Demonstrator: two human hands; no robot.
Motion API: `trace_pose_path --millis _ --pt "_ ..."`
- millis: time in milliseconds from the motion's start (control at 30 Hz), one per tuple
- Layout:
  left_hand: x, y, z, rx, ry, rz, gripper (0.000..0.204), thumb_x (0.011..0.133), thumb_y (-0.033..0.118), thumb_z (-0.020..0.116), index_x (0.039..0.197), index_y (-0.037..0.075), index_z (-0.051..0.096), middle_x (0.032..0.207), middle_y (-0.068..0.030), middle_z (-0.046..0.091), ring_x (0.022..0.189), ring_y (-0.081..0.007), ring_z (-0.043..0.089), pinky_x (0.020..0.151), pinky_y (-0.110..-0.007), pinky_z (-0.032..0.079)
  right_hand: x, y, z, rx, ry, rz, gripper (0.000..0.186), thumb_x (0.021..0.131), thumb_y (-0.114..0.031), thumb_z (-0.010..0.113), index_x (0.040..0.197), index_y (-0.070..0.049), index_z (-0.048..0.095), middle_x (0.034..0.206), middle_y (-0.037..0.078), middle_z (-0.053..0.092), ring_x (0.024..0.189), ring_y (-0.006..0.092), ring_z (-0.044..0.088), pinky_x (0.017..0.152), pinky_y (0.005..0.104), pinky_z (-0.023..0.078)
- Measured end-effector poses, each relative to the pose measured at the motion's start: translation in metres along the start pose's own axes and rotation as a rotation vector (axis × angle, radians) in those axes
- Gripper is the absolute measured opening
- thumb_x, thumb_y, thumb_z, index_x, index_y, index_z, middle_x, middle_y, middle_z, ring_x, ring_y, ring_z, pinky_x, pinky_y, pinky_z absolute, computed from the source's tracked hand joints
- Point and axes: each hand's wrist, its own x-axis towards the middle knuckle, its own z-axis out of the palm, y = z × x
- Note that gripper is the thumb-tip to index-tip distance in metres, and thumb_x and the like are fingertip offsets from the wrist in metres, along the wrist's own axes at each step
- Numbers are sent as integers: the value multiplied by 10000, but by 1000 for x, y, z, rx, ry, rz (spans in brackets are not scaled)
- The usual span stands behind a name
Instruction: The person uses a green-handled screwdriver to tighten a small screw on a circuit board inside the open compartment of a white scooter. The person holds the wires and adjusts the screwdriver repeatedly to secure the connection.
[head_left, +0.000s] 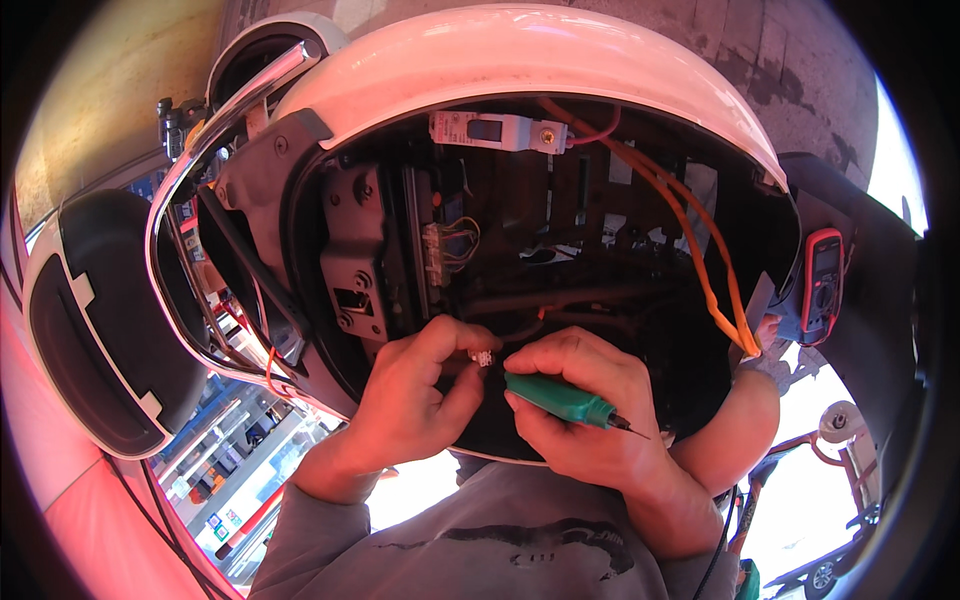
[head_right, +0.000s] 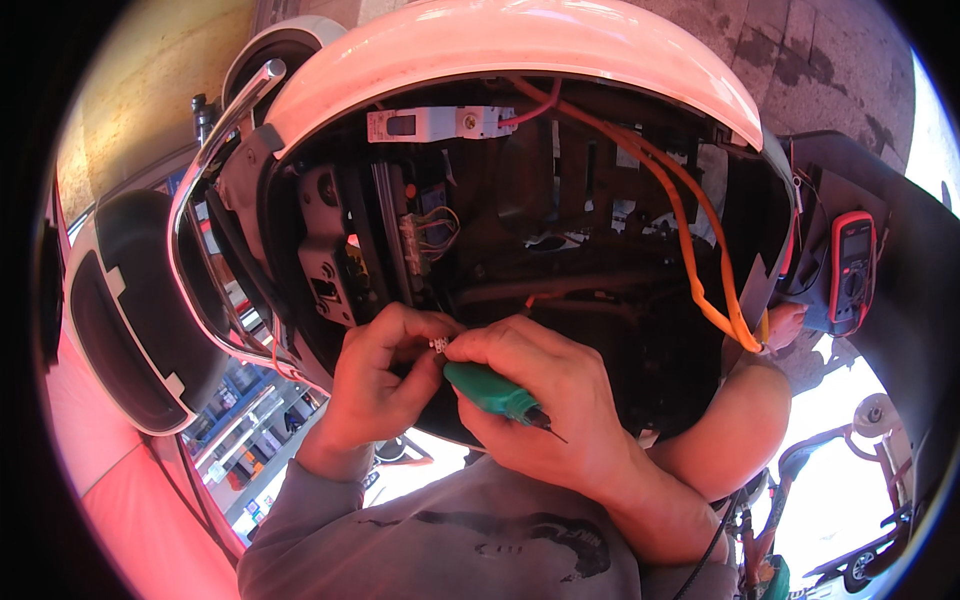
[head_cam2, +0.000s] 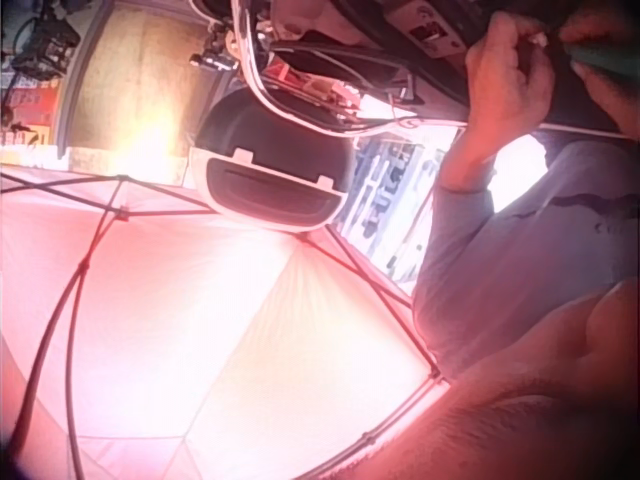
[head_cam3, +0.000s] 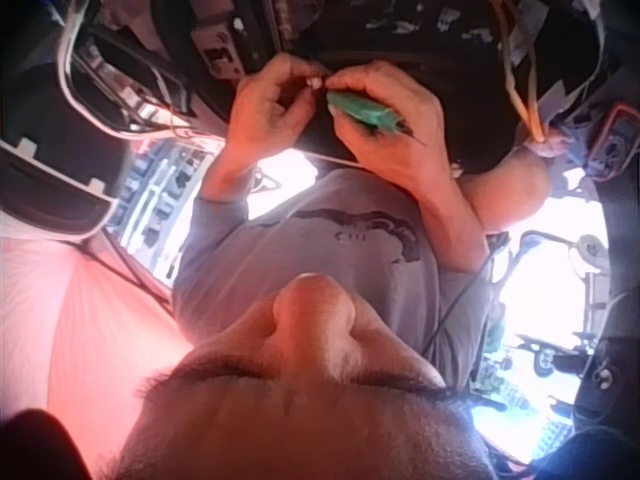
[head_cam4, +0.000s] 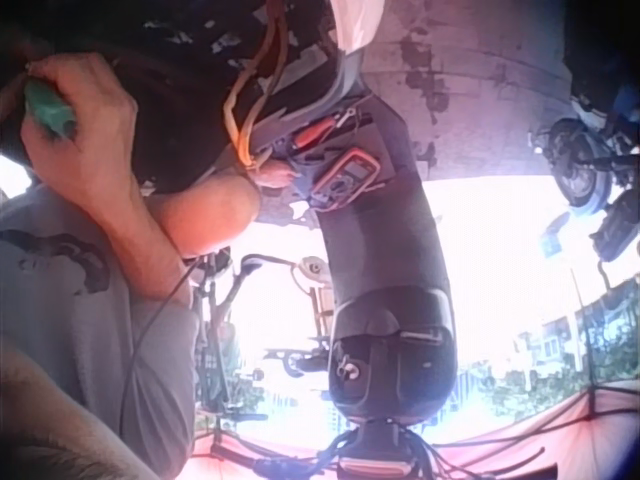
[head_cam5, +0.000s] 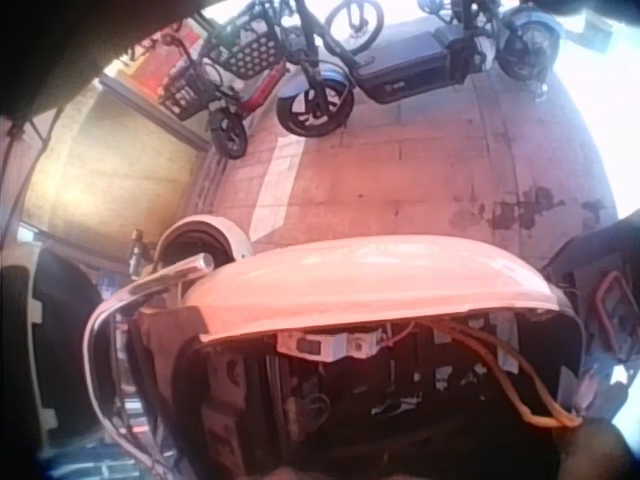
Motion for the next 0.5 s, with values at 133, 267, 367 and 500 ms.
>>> trace_pose_path --millis 133,267,367,500 --pt "1 0 1 -16 9 6 220 910 -130 627 1111 -44 602 991 -157 732 915 -242 782 793 -325 631 -1 -2 -3 -10 -13 -34 364 713 94 793 1055 -21 755 953 123 716 819 238 729 712 308 562" --pt "-1 4 -4 2 -51 -52 249 887 -165 577 1104 -43 574 1122 -172 751 1015 -179 756 889 -295 594 -1 -4 -5 -36 -24 -44 382 691 94 794 1052 -26 760 952 124 714 817 238 730 708 304 559" --pt "-1 6 -4 -15 -50 -74 245 890 -160 579 1108 -47 578 1123 -170 749 1012 -177 755 885 -294 594 -1 -5 -6 -23 -20 -47 381 683 92 791 1047 -16 760 949 128 710 817 233 729 706 296 556" --pt "-1 6 -3 -14 -45 -79 239 891 -159 575 1106 -52 583 1111 -166 750 1008 -177 756 883 -294 595 -1 -3 -10 36 -65 -26 390 726 52 790 1110 7 738 973 142 694 843 249 720 729 313 554"
